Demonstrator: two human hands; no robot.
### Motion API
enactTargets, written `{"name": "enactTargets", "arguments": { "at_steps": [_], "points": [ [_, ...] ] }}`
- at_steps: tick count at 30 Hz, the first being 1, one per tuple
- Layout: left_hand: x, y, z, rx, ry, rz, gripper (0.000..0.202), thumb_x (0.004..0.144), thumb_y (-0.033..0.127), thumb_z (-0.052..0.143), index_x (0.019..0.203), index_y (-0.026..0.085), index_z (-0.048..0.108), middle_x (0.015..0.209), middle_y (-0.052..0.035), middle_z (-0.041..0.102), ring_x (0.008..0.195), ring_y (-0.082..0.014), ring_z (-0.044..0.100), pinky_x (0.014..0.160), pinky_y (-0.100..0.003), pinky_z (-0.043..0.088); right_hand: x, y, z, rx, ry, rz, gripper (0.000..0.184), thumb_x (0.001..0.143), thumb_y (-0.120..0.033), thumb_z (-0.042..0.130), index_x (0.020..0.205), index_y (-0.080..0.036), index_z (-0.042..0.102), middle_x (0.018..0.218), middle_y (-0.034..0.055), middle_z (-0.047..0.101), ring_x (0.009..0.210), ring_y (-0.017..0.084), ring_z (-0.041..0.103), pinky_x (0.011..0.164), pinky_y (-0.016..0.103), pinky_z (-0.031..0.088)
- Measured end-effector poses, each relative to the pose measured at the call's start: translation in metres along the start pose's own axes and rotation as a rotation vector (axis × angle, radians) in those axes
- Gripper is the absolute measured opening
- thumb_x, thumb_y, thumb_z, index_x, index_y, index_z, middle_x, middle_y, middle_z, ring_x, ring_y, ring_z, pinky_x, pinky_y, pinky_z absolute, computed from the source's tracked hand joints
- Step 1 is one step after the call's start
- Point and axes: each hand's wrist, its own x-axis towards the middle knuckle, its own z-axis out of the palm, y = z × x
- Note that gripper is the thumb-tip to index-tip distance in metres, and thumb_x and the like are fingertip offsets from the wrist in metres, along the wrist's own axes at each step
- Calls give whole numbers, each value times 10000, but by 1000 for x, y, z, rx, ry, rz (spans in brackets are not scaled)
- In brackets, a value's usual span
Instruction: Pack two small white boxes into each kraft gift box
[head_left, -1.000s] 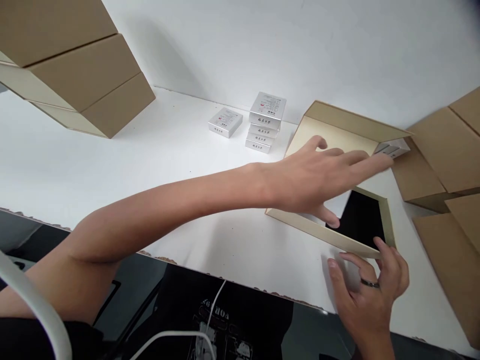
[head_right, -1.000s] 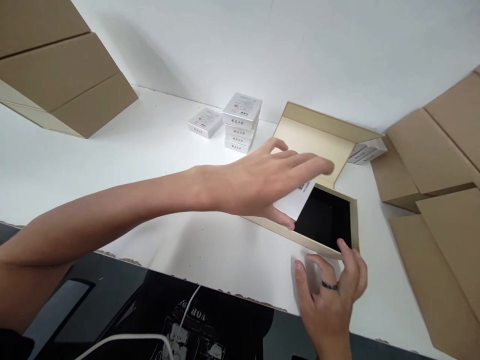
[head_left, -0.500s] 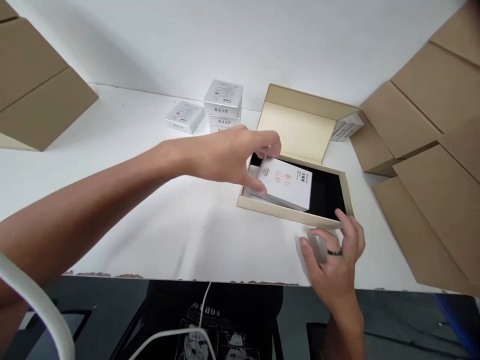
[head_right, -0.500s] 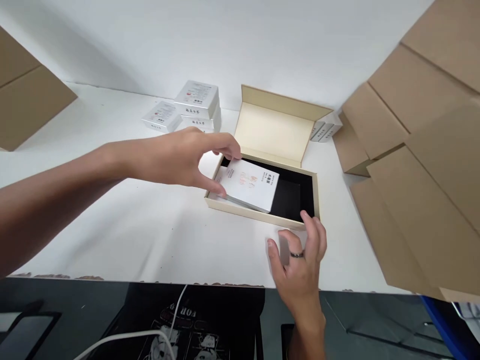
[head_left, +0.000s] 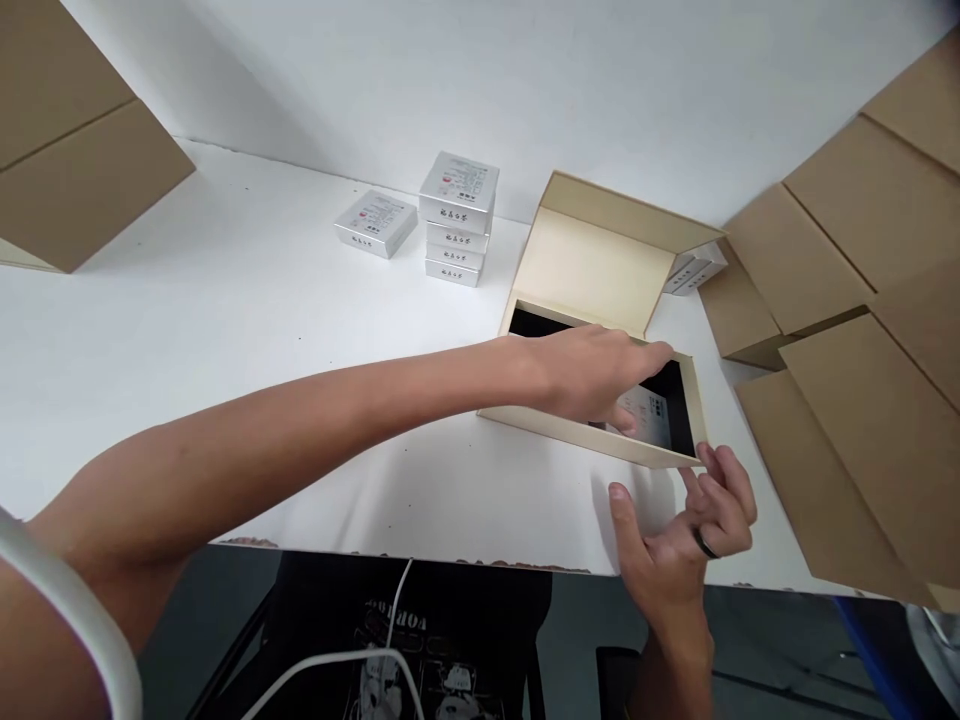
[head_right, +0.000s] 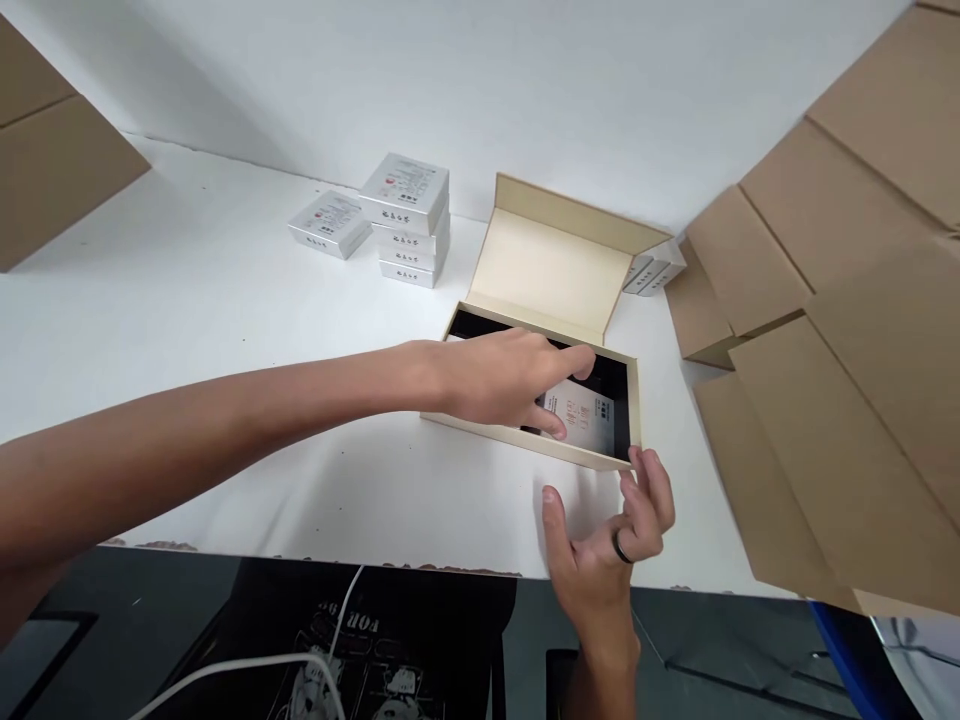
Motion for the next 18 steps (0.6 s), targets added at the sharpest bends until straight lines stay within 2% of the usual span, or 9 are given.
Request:
{"name": "enactTargets", "arguments": {
  "at_steps": [3, 6, 8, 9, 11, 14, 16, 18],
  "points": [
    [0, -5, 4, -29, 6, 22, 431, 984, 364, 669, 1340, 165, 526, 1238, -141, 737, 1104, -295, 689, 897, -396, 504, -1, 3, -1, -5, 2, -14, 864, 827, -213, 838, 1502, -246, 299, 1596, 218, 267, 1514, 390, 346, 1096, 761, 461],
    [-6, -8, 7, 11, 9, 73, 327, 993, 354, 652, 1264, 191, 568, 1287, -117, 724, 1094, -274, 695, 966, -405, 488, -1, 6, -3, -22, -5, -37, 887, 816, -223, 854, 1511, -241, 303, 1586, 219, 281, 1498, 399, 363, 1074, 776, 471],
    [-17, -9, 10, 21, 107, 123, 174, 1013, 308, 600, 1154, 207, 589, 1255, -84, 731, 1047, -244, 699, 966, -397, 487, 0, 8, -4, -33, 1, -60, 907, 804, -229, 869, 1514, -233, 304, 1579, 222, 292, 1490, 398, 372, 1065, 778, 481],
    [-24, -11, 11, 18, 205, 129, 115, 1023, 287, 566, 1108, 211, 587, 1210, -71, 736, 1012, -229, 697, 951, -395, 493, 0, 9, -4, -36, 4, -70, 916, 796, -230, 878, 1511, -230, 305, 1578, 224, 296, 1490, 395, 371, 1065, 778, 484],
    [-42, -18, 13, 13, 476, 74, 77, 1029, 284, 528, 1039, 217, 564, 1095, -63, 724, 941, -212, 682, 881, -396, 511, 1, 9, -4, -32, 5, -77, 931, 782, -234, 889, 1503, -235, 301, 1586, 223, 294, 1487, 389, 371, 1062, 777, 490],
    [-77, -43, 8, 66, 913, -105, 118, 1005, 335, 560, 974, 247, 489, 1044, -77, 640, 981, -231, 632, 815, -412, 516, 2, 9, -4, -44, 0, -82, 934, 779, -251, 889, 1501, -240, 297, 1587, 208, 294, 1483, 375, 363, 1079, 762, 489],
    [-100, -71, -2, 105, 1104, -277, 200, 973, 345, 621, 985, 268, 437, 1122, -87, 580, 1052, -249, 583, 862, -446, 511, 3, 8, -3, -57, 7, -92, 935, 782, -264, 887, 1510, -236, 300, 1575, 198, 305, 1489, 366, 349, 1100, 743, 488],
    [-118, -104, -14, 105, 1188, -502, 390, 898, 372, 745, 1053, 281, 399, 1247, -87, 504, 1107, -259, 528, 939, -487, 490, 3, 8, -3, -58, 10, -95, 940, 784, -267, 888, 1520, -234, 304, 1574, 195, 310, 1493, 365, 343, 1104, 736, 491]
  ]
}}
